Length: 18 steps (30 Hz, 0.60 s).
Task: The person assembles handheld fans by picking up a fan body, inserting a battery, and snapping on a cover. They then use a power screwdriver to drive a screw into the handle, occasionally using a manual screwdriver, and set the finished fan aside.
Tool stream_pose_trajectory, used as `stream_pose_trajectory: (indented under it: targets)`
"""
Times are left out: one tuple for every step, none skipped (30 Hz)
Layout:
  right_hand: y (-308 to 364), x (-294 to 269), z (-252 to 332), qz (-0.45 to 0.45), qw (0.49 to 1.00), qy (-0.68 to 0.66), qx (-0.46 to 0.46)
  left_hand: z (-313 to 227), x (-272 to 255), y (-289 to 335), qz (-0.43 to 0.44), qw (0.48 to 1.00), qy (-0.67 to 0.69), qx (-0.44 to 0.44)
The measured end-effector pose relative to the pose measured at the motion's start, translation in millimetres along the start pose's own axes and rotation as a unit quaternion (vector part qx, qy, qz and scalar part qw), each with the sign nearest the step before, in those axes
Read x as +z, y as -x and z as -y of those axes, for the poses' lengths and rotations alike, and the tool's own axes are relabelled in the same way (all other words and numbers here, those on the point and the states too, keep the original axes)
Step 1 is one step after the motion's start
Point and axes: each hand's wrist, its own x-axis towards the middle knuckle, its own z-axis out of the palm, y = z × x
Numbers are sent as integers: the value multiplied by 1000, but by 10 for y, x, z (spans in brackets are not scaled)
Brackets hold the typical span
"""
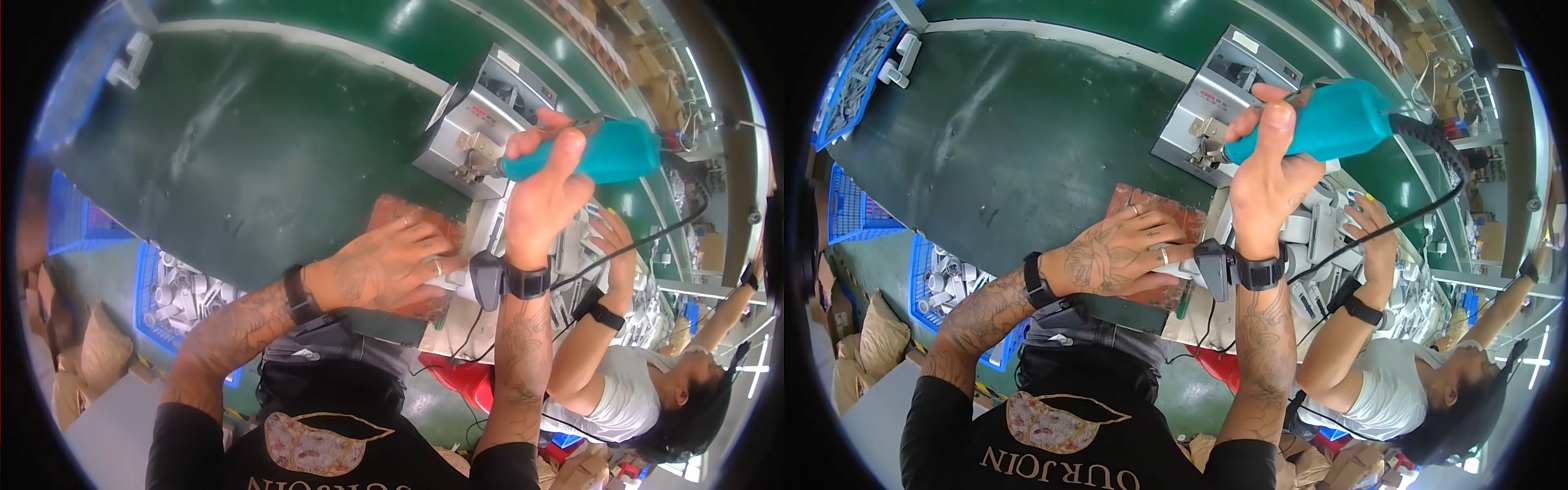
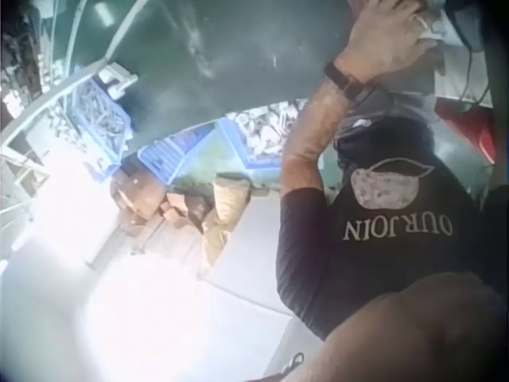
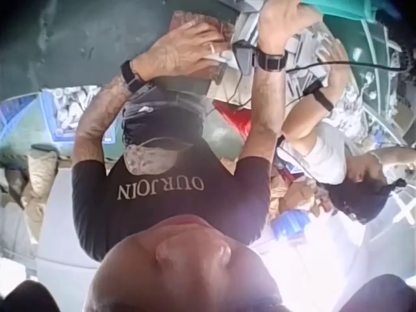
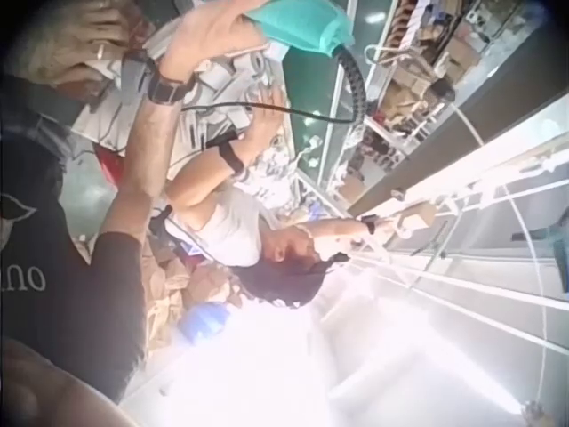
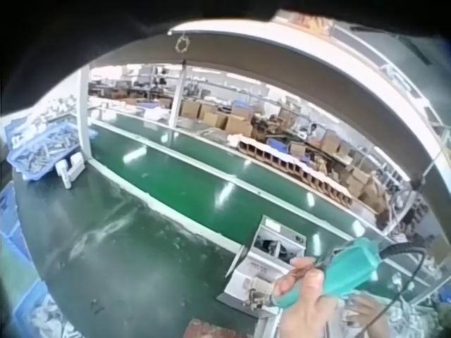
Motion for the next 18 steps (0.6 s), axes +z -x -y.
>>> stream_pose_trajectory:
  targets:
    - [2,3,-35,0,1000,0,-1,10,6,-2,-1,1000,-1,1]
    - [5,9,-62,-3,1000,-1,0,15,13,-3,7,1000,-6,3]
    - [-4,26,-77,-6,1000,-4,1,19,10,-5,14,1000,-12,5]
    - [-14,37,-84,-5,1000,-6,-1,28,7,-1,13,1000,-15,4]
    - [-22,47,-87,6,1000,-2,-3,39,3,9,7,1000,-1,2]
    - [-18,44,-96,15,1000,3,-6,45,9,18,2,1000,15,1]
    - [-17,56,-110,14,1000,4,-7,42,10,21,2,1000,14,2]
    - [-13,77,-125,12,1000,3,0,38,8,24,-10,1000,17,-6]
    - [-3,90,-140,10,1000,2,8,29,2,26,-20,999,20,-15]
    - [16,86,-168,10,1000,2,8,18,-13,19,-20,999,20,-15]
    - [40,77,-207,9,1000,-11,4,3,-31,8,-16,999,32,-20]
    - [51,71,-227,9,1000,-24,-1,-10,-39,-1,-12,999,43,-26]
    - [46,55,-229,9,1000,-24,0,-15,-25,-6,-12,999,43,-26]
    - [36,28,-230,18,999,-35,-6,-19,-1,-12,-8,999,37,-25]
    - [29,26,-210,25,999,-46,-13,-12,9,-16,-3,999,32,-22]
    - [41,31,-186,22,999,-44,-14,-14,11,-18,-1,999,33,-19]
    - [66,35,-150,23,998,-40,31,-22,14,-17,-10,999,33,-29]
    - [85,47,-87,26,996,-36,77,-22,12,-12,-20,998,33,-41]
